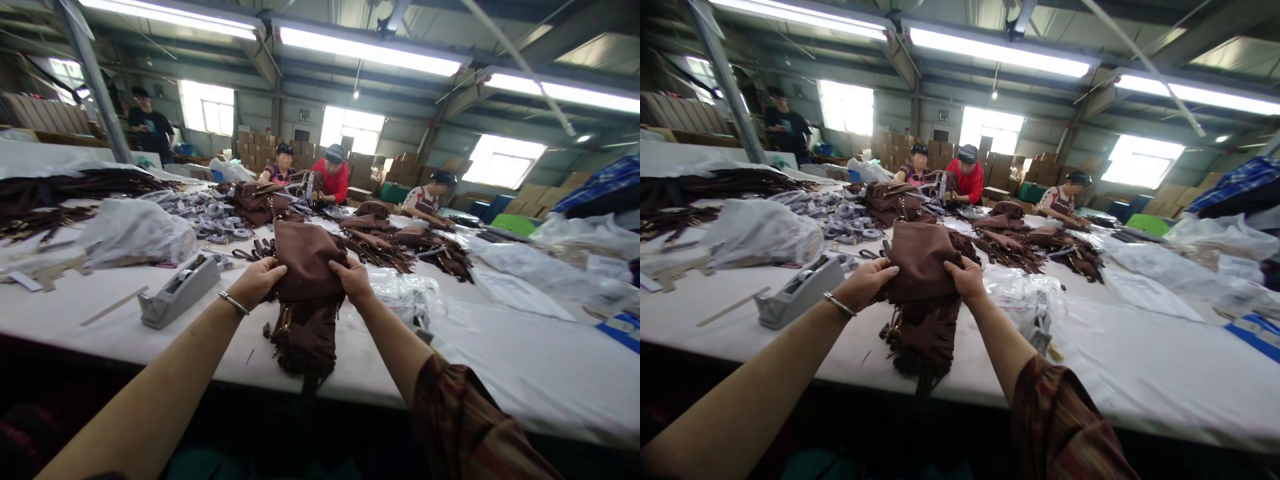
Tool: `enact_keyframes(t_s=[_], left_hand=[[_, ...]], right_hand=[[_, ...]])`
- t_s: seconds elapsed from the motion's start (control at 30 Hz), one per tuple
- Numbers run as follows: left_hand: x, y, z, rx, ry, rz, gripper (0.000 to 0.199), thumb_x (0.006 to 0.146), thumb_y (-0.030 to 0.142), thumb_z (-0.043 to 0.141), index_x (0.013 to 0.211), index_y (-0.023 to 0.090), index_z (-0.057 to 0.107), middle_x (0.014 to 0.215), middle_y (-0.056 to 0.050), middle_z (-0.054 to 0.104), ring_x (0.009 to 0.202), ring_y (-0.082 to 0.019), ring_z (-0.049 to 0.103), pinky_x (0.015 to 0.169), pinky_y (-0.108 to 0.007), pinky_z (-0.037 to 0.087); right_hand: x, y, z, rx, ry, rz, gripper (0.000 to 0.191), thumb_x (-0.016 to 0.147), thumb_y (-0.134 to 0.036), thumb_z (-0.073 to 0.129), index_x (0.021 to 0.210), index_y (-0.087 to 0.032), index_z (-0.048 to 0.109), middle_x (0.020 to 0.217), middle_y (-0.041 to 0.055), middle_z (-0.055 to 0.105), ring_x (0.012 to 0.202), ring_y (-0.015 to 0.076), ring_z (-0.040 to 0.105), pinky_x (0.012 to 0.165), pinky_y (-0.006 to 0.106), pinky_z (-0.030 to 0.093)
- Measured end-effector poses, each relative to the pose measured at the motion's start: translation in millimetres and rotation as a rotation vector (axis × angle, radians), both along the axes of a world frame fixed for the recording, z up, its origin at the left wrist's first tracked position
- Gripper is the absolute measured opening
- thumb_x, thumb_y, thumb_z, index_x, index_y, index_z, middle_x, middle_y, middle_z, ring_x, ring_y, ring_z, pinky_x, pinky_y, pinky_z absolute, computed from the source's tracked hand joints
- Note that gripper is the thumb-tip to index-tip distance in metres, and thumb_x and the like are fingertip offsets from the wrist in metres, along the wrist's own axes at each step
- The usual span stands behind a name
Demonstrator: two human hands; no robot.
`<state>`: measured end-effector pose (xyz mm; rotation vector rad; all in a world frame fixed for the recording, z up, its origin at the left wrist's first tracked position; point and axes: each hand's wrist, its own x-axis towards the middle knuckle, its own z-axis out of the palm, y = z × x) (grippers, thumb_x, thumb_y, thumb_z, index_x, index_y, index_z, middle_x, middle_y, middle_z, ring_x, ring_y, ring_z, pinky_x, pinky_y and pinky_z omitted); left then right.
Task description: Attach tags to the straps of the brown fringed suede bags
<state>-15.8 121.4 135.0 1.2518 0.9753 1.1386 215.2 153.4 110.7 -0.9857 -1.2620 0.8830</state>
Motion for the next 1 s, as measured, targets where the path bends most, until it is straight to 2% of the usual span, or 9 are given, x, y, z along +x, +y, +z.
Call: enact_keyframes(t_s=[0.13, 0.2, 0.27, 0.4, 0.57, 0.67, 0.77, 0.9, 1.0], left_hand=[[9.0, 1.0, 15.2, 0.036, -0.066, 0.031, 0.022, 0.073, 0.026, 0.065, 0.092, 0.013, 0.062, 0.081, -0.005, 0.072, 0.081, -0.020, 0.068, 0.077, -0.034, 0.056], [13.0, 2.5, 12.3, 0.034, -0.083, 0.091, 0.019, 0.075, 0.024, 0.062, 0.091, 0.014, 0.061, 0.080, -0.005, 0.072, 0.080, -0.020, 0.068, 0.075, -0.034, 0.057], [16.5, 4.7, 5.1, 0.024, -0.086, 0.170, 0.018, 0.077, 0.024, 0.060, 0.092, 0.015, 0.060, 0.079, -0.004, 0.071, 0.077, -0.020, 0.068, 0.072, -0.033, 0.057], [25.2, 7.7, -7.7, -0.002, -0.096, 0.305, 0.016, 0.079, 0.023, 0.056, 0.093, 0.015, 0.059, 0.076, -0.004, 0.070, 0.074, -0.020, 0.068, 0.068, -0.032, 0.057], [40.4, 0.4, -19.3, -0.013, -0.035, 0.331, 0.017, 0.081, 0.028, 0.057, 0.094, 0.017, 0.057, 0.079, -0.006, 0.071, 0.070, -0.020, 0.068, 0.062, -0.031, 0.056], [44.7, -6.2, -33.4, -0.031, 0.067, 0.329, 0.016, 0.085, 0.029, 0.054, 0.097, 0.019, 0.056, 0.083, -0.006, 0.071, 0.072, -0.020, 0.069, 0.060, -0.030, 0.055], [42.7, -9.6, -42.2, -0.003, 0.090, 0.391, 0.016, 0.083, 0.025, 0.057, 0.098, 0.019, 0.057, 0.082, -0.006, 0.071, 0.072, -0.019, 0.069, 0.062, -0.028, 0.055], [38.6, -11.3, -32.9, 0.079, 0.002, 0.458, 0.018, 0.078, 0.022, 0.065, 0.094, 0.017, 0.060, 0.084, -0.005, 0.071, 0.074, -0.017, 0.068, 0.066, -0.025, 0.055], [41.5, -18.7, -32.2, 0.008, -0.100, 0.461, 0.018, 0.081, 0.021, 0.062, 0.099, 0.020, 0.059, 0.087, -0.003, 0.070, 0.072, -0.015, 0.068, 0.064, -0.024, 0.055]], right_hand=[[9.5, 2.3, 17.1, 0.143, -0.401, -0.223, 0.033, 0.075, -0.039, 0.065, 0.097, -0.016, 0.070, 0.094, 0.0082, 0.069, 0.089, 0.0235, 0.059, 0.085, 0.039, 0.046], [9.5, -14.6, 22.8, 0.265, -0.522, -0.403, 0.037, 0.077, -0.035, 0.063, 0.108, -0.015, 0.066, 0.111, 0.0132, 0.064, 0.106, 0.0267, 0.053, 0.097, 0.042, 0.040], [2.6, -43.3, 19.4, 0.359, -0.550, -0.466, 0.034, 0.082, -0.033, 0.059, 0.110, -0.015, 0.065, 0.115, 0.0141, 0.060, 0.112, 0.0266, 0.050, 0.100, 0.042, 0.037], [-25.6, -99.1, -17.8, 0.196, -0.574, -0.031, 0.021, 0.086, -0.037, 0.055, 0.085, -0.021, 0.069, 0.085, 0.0058, 0.065, 0.084, 0.0204, 0.059, 0.082, 0.033, 0.046], [-43.2, -98.3, -55.5, 0.011, -0.374, 0.067, 0.040, 0.072, -0.036, 0.070, 0.109, -0.022, 0.063, 0.100, 0.0045, 0.066, 0.091, 0.0222, 0.059, 0.081, 0.033, 0.047], [-40.1, -81.7, -50.1, -0.043, -0.314, 0.070, 0.021, 0.074, -0.037, 0.066, 0.082, -0.019, 0.060, 0.074, 0.0000, 0.064, 0.070, 0.0164, 0.057, 0.065, 0.026, 0.046], [-41.3, -74.6, -38.7, -0.146, -0.256, 0.091, 0.030, 0.080, -0.041, 0.060, 0.064, -0.019, 0.046, 0.056, -0.0036, 0.053, 0.050, 0.0105, 0.049, 0.048, 0.022, 0.039], [-46.4, -70.8, -26.6, -0.316, -0.101, 0.221, 0.031, 0.084, -0.047, 0.054, 0.073, -0.021, 0.042, 0.051, -0.0067, 0.050, 0.034, 0.0073, 0.040, 0.034, 0.019, 0.032], [-39.4, -64.4, -24.3, -0.366, -0.157, 0.288, 0.026, 0.084, -0.043, 0.056, 0.079, -0.020, 0.046, 0.055, -0.0053, 0.056, 0.032, 0.0069, 0.041, 0.032, 0.018, 0.032]])
